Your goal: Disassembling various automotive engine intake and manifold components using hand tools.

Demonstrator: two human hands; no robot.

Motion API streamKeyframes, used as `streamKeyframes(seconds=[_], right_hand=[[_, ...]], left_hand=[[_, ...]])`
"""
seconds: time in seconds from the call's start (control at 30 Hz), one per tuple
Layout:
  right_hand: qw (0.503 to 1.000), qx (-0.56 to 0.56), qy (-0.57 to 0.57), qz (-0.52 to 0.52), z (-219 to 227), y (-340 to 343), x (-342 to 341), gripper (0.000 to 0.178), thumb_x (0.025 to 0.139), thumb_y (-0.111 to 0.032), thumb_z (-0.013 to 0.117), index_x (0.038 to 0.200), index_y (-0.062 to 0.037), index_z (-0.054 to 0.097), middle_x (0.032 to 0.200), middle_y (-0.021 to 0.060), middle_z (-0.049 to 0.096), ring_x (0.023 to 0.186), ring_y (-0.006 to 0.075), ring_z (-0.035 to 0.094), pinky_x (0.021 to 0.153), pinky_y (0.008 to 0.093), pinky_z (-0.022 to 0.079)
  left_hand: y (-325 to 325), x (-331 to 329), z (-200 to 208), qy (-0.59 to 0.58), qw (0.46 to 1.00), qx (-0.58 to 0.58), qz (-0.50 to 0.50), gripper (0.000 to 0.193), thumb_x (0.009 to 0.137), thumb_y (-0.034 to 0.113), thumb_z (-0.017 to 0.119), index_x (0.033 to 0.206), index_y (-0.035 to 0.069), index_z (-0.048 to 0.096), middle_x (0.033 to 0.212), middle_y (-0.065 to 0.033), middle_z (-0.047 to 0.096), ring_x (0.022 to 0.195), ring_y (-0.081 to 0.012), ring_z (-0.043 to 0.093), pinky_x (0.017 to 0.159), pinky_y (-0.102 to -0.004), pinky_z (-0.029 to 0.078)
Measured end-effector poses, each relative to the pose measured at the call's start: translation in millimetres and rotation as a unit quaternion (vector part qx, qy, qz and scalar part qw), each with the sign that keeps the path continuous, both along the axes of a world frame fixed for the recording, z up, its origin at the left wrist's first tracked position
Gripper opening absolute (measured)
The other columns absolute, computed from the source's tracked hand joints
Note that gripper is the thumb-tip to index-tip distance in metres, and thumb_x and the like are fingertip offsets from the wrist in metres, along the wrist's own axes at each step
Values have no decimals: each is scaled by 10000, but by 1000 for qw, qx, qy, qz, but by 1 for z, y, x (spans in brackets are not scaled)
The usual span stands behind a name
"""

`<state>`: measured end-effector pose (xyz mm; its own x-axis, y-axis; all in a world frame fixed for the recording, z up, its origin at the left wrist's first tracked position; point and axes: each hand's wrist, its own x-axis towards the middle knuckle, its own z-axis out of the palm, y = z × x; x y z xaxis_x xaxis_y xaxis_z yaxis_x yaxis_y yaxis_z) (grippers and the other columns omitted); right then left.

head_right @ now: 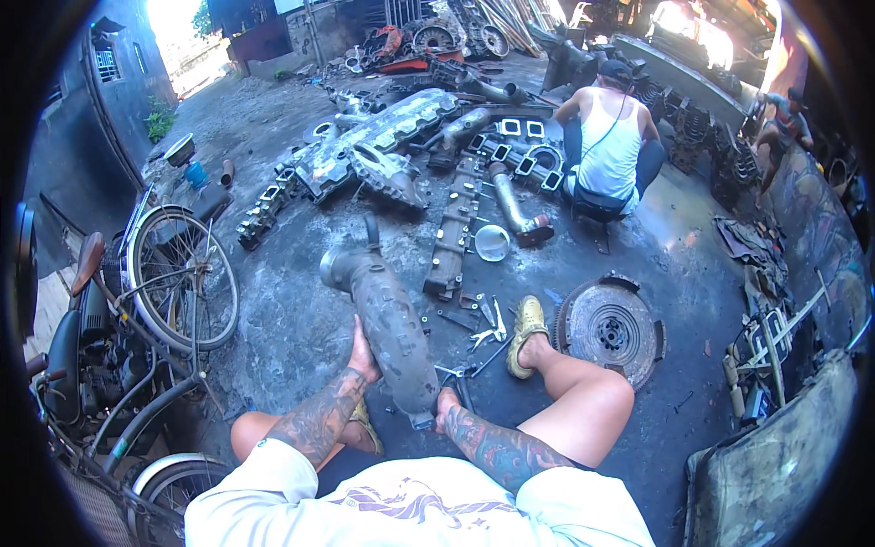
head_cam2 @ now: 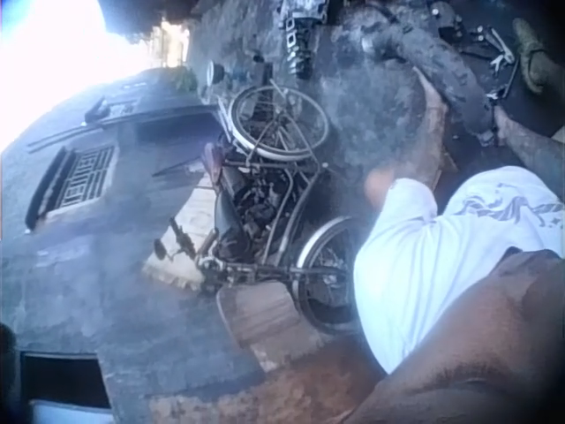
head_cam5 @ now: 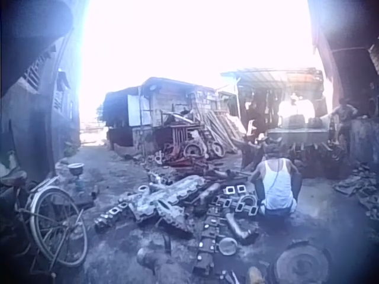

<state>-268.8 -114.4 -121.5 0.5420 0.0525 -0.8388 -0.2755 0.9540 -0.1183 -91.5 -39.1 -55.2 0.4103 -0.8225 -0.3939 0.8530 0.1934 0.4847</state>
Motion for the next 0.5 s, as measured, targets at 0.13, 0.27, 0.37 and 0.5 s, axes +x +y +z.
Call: streamKeyframes(seconds=[0.13,0.27,0.37,0.5], right_hand=[[1000,9,19,-9,10,0,-20,566,882,-489,284,1158,-81,564,1172,109,582,1022,281,573,824,481,481],[1000,-4,18,5,18,12,-39,653,848,-582,274,1193,-99,547,1230,82,549,1104,278,522,879,476,438],[1000,-15,5,-15,15,17,-41,633,849,-570,300,1208,-109,543,1242,74,546,1125,262,513,901,463,430],[996,-57,-48,-44,4,9,-35,596,871,-533,287,1208,-117,548,1225,77,561,1123,258,518,923,434,425]], left_hand=[[-6,-27,18,-31,998,-10,-46,900,796,773,256,1367,86,367,1351,-132,437,1217,-308,432,1031,-498,315],[-6,-54,33,-93,995,-3,-49,881,811,759,246,1372,89,356,1350,-129,438,1227,-302,424,1033,-490,315],[-4,-58,50,-125,988,16,-88,863,826,744,232,1380,91,341,1355,-125,433,1239,-294,414,1038,-482,310],[-3,-57,68,-137,985,10,-107,919,801,770,220,1408,83,278,1397,-128,378,1280,-294,358,1058,-471,274]])
